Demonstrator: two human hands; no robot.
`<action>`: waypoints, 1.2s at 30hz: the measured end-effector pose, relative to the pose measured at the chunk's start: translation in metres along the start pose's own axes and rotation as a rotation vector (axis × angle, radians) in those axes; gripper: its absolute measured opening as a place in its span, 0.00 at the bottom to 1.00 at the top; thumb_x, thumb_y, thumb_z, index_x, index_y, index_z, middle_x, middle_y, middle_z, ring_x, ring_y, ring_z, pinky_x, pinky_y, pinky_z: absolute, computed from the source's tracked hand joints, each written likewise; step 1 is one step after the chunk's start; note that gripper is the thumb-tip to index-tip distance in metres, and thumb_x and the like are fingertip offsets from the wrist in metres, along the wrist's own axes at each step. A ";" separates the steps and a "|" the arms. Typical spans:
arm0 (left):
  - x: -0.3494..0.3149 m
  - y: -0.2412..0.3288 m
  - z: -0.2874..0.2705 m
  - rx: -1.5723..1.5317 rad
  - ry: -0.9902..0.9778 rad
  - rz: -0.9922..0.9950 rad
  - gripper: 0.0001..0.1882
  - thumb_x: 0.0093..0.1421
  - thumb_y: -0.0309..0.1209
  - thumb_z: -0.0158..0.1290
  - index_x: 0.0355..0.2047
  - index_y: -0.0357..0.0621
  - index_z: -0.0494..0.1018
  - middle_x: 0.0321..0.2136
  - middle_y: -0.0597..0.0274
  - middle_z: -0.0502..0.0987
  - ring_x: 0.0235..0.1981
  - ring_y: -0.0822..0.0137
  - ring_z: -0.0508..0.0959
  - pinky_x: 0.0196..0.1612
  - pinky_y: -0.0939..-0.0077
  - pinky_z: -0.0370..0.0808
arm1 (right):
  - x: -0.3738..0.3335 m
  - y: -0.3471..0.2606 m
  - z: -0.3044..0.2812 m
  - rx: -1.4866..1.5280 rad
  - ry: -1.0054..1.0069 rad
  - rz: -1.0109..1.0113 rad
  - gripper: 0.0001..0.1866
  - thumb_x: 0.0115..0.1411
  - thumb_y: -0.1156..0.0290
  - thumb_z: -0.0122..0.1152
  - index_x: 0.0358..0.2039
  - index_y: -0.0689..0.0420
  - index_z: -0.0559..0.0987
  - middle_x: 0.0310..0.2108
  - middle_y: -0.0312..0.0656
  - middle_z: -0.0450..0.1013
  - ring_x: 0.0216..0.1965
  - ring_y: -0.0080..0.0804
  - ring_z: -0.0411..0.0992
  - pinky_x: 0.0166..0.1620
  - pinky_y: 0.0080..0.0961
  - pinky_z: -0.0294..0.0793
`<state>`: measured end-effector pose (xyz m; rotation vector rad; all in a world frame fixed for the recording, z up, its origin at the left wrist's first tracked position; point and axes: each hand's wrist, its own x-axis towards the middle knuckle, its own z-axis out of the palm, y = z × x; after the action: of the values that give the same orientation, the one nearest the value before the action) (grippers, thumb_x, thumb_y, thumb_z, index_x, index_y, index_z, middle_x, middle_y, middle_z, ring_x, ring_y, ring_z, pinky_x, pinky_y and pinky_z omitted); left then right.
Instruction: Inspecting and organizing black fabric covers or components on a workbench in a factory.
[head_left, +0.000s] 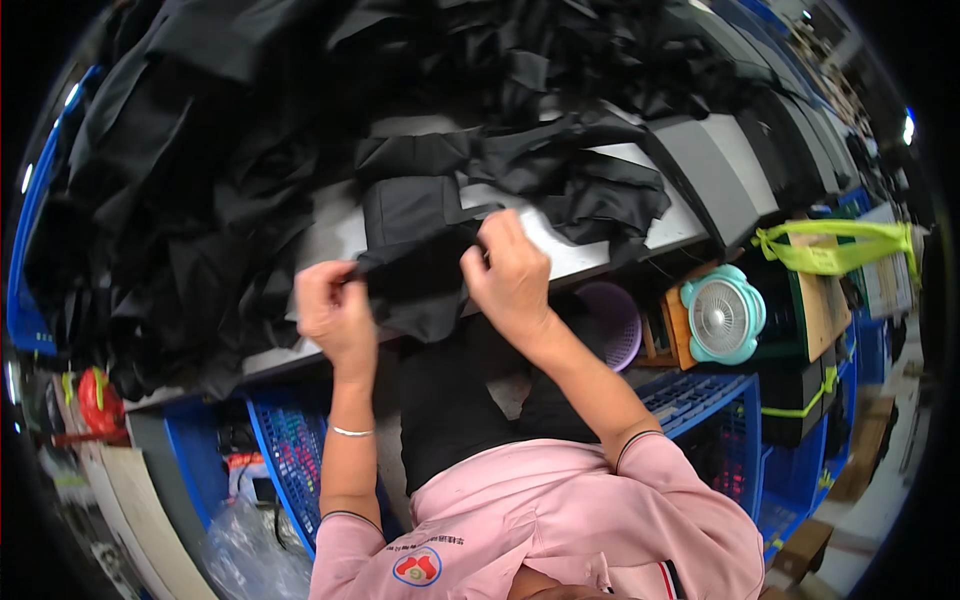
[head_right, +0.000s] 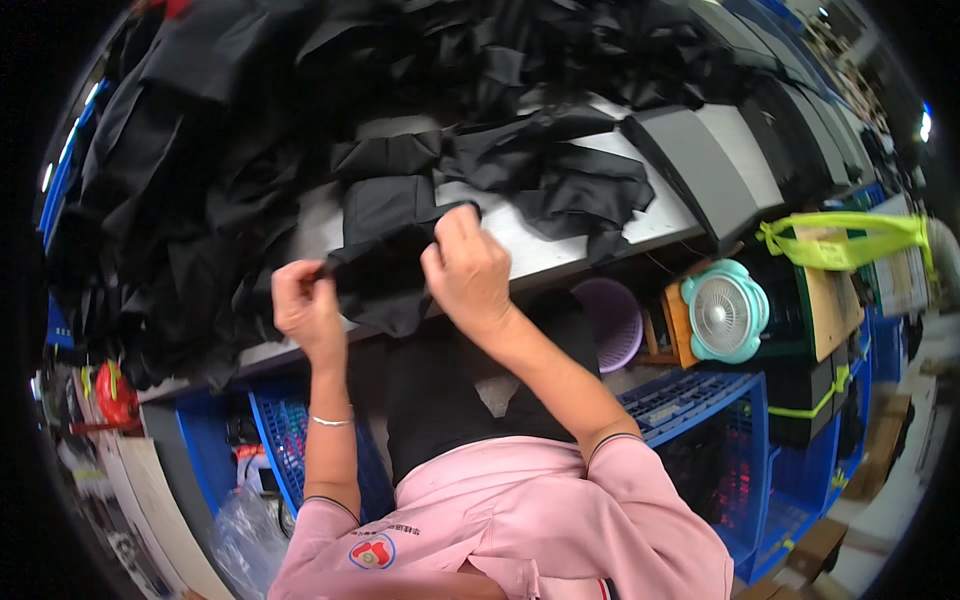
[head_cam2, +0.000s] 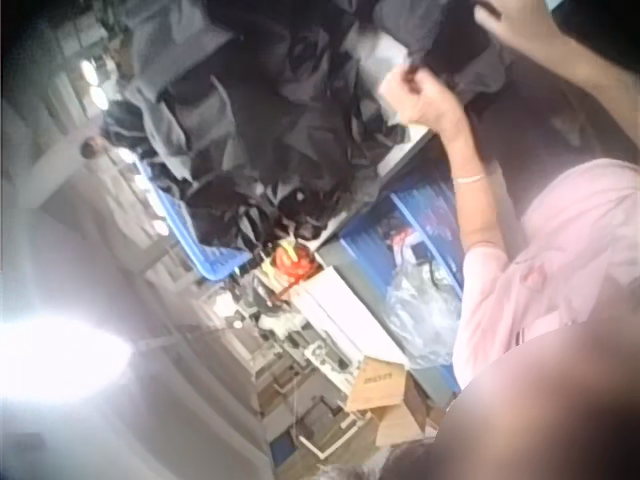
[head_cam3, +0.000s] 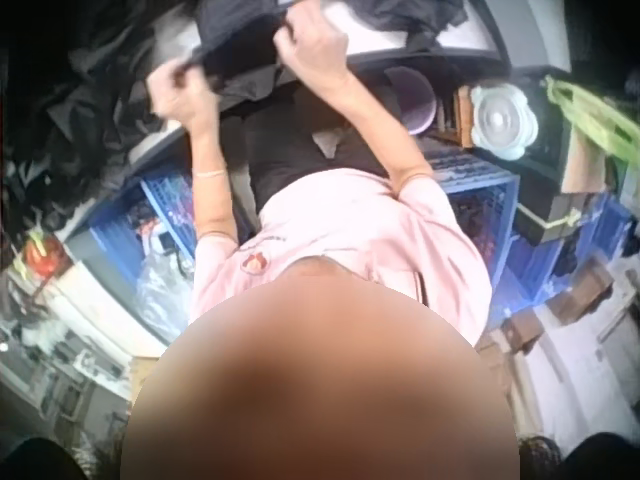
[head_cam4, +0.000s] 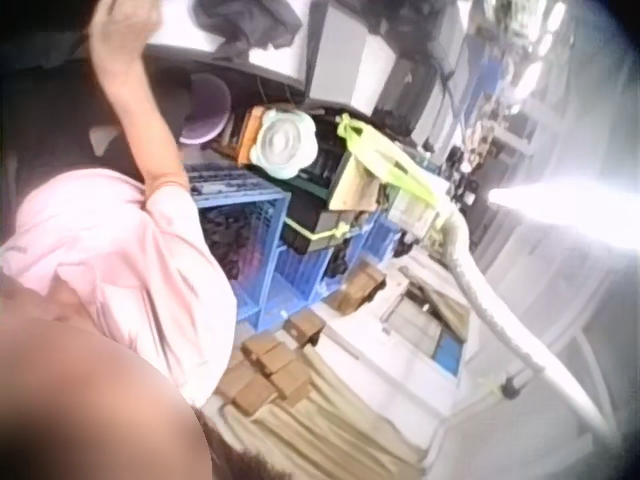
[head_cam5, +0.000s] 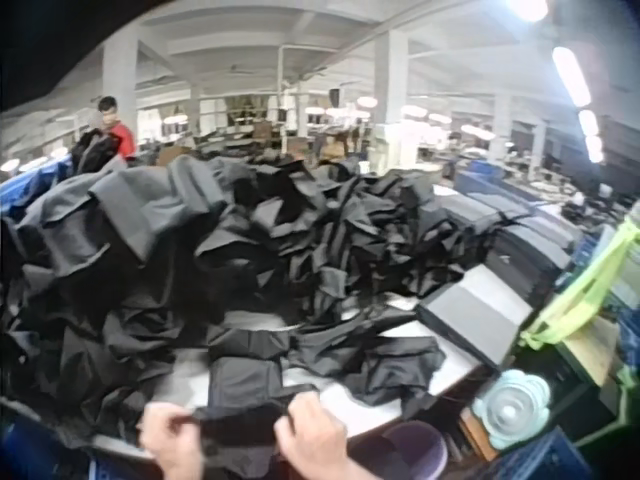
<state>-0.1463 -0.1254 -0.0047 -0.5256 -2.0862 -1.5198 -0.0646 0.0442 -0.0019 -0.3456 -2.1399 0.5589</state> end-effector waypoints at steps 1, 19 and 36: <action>0.004 -0.005 0.004 -0.055 -0.018 -0.008 0.10 0.53 0.12 0.59 0.32 0.39 0.76 0.31 0.66 0.74 0.27 0.76 0.70 0.30 0.82 0.68 | 0.005 0.011 -0.008 -0.032 -0.035 0.055 0.14 0.43 0.81 0.66 0.29 0.57 0.70 0.32 0.43 0.69 0.25 0.46 0.73 0.28 0.39 0.72; -0.053 0.022 -0.026 -0.293 -0.142 -0.294 0.22 0.62 0.18 0.58 0.56 0.35 0.69 0.50 0.58 0.73 0.39 0.75 0.74 0.37 0.82 0.72 | 0.032 0.275 -0.240 -0.696 -0.212 0.323 0.23 0.59 0.49 0.66 0.48 0.52 0.85 0.50 0.41 0.75 0.53 0.43 0.71 0.55 0.39 0.71; -0.098 0.099 0.029 -0.979 -0.994 -0.565 0.46 0.59 0.51 0.65 0.67 0.34 0.61 0.66 0.49 0.66 0.64 0.58 0.70 0.60 0.64 0.72 | -0.001 0.118 -0.232 -0.828 0.283 -0.173 0.22 0.58 0.85 0.59 0.55 0.63 0.78 0.49 0.49 0.79 0.43 0.43 0.78 0.48 0.37 0.77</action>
<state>-0.0161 -0.0699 0.0046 -1.3209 -2.0336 -3.1141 0.1299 0.2071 0.0574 -0.6329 -2.0001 -0.4831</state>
